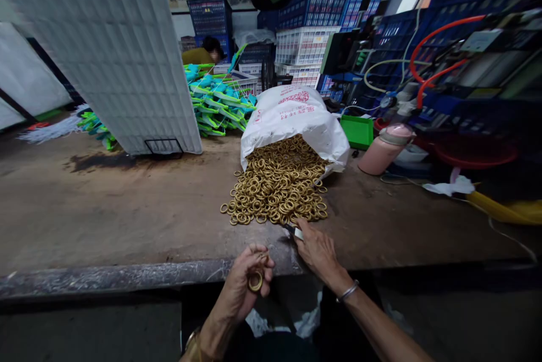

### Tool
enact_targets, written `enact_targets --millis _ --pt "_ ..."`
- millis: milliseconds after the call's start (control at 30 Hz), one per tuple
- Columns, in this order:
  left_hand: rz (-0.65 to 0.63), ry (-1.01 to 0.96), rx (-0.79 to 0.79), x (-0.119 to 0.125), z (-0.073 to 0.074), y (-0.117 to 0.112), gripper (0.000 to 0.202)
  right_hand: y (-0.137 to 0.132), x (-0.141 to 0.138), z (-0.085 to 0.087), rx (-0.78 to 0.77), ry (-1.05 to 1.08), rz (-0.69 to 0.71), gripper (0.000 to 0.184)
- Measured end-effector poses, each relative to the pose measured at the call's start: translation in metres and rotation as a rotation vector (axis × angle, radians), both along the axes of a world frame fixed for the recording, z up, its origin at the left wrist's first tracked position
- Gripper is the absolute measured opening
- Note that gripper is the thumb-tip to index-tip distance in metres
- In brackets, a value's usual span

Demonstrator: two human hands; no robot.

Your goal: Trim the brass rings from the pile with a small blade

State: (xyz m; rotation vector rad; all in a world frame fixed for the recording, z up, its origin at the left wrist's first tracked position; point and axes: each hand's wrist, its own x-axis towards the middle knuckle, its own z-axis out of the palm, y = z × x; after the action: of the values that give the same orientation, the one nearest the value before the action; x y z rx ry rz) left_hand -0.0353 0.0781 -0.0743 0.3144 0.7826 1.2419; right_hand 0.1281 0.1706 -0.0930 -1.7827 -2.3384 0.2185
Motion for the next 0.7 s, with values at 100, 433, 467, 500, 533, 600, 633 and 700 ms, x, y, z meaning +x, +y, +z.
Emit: enact_targets --millis 100,433,467,500,533,600,633,700 --pt "0.021 -0.097 -0.048 -0.003 -0.009 0.001 0.015 0.000 0.001 -0.002 0.021 0.012 0.003 0.016" --pt "0.077 0.212 -0.021 0.010 -0.012 0.008 0.031 -0.010 -0.007 -0.007 -0.100 0.415 0.159 0.013" --pt "0.081 0.256 -0.004 0.011 -0.013 0.008 0.034 -0.013 -0.011 -0.004 -0.138 0.481 0.197 0.012" --pt "0.081 0.301 0.006 0.012 -0.013 0.008 0.036 -0.017 -0.016 -0.001 -0.173 0.539 0.231 0.012" --pt "0.077 0.345 0.010 0.013 -0.013 0.009 0.036 -0.021 -0.020 0.002 -0.203 0.589 0.256 0.013" --pt "0.065 0.411 0.008 0.013 -0.013 0.009 0.032 -0.026 -0.028 0.009 -0.253 0.671 0.287 0.017" --pt "0.062 0.435 0.005 0.012 -0.012 0.010 0.029 -0.028 -0.031 0.011 -0.279 0.705 0.289 0.019" --pt "0.075 0.498 0.019 0.010 -0.009 0.010 0.028 -0.029 -0.035 0.013 -0.337 0.755 0.269 0.023"
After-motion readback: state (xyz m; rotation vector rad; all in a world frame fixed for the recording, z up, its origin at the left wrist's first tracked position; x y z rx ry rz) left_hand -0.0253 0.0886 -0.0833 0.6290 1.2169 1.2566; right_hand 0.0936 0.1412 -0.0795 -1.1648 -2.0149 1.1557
